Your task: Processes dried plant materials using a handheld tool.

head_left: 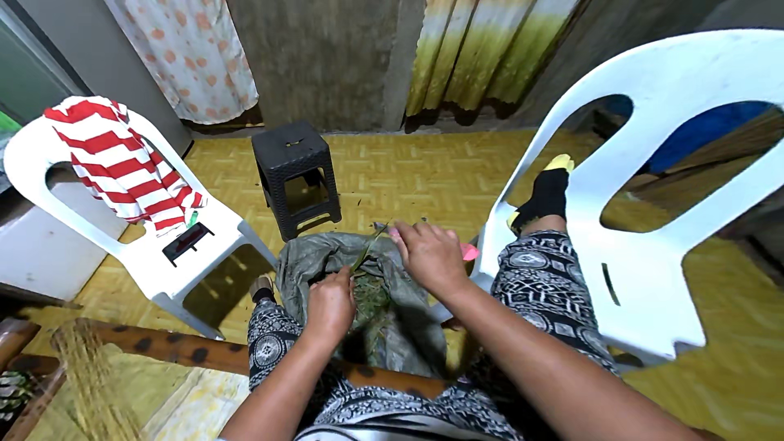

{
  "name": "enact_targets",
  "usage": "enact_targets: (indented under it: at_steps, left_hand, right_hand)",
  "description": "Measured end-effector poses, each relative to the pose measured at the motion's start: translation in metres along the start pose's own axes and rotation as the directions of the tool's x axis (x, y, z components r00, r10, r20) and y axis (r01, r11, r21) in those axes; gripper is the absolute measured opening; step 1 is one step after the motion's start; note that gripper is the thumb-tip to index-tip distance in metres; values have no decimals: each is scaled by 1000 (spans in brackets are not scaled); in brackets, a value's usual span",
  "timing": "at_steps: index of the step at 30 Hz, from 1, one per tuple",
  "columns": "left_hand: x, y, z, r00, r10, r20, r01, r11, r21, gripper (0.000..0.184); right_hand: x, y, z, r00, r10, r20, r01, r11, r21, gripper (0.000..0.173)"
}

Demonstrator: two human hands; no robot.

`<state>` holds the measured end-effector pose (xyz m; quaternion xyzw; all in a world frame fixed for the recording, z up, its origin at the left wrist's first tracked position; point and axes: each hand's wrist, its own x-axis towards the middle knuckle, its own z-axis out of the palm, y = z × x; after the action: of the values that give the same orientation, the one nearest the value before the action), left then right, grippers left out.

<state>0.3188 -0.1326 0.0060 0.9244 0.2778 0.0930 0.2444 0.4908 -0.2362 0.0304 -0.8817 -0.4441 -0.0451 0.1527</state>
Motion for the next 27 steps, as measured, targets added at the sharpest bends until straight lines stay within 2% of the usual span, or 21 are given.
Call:
enact_targets:
  at_steps: [4, 6, 10, 13, 18, 22, 27]
  left_hand:
    - [-1, -1, -4, 996, -47, 81, 51, 997, -50, 39]
    - [0, -1, -6, 991, -69, 110, 80, 993, -90, 39]
    - [4, 2, -7, 986, -79, 147, 105, 978, -179, 40]
    - [6, 3, -8, 981, -99, 167, 139, 959, -247, 40]
    - [7, 3, -11, 972, -121, 203, 184, 926, -330, 37]
    - [6, -1, -11, 968, -112, 223, 191, 907, -374, 35]
    - [0, -9, -8, 965, -95, 246, 197, 881, -431, 31]
  right_hand:
    - [12, 21, -12, 984, 177, -4, -177, 982, 59, 42]
    - [12, 23, -13, 978, 206, -21, -201, 969, 142, 42]
    - [-8, 4, -3, 984, 123, 130, -166, 899, 406, 41]
    - [-22, -15, 7, 973, 57, 223, -159, 865, 476, 43]
    - [-28, -21, 18, 982, 56, 181, -127, 903, 411, 42]
    - [-27, -15, 23, 996, 42, 83, -66, 948, 310, 40]
    - [-27, -10, 28, 1000, -10, -21, 16, 964, 266, 38]
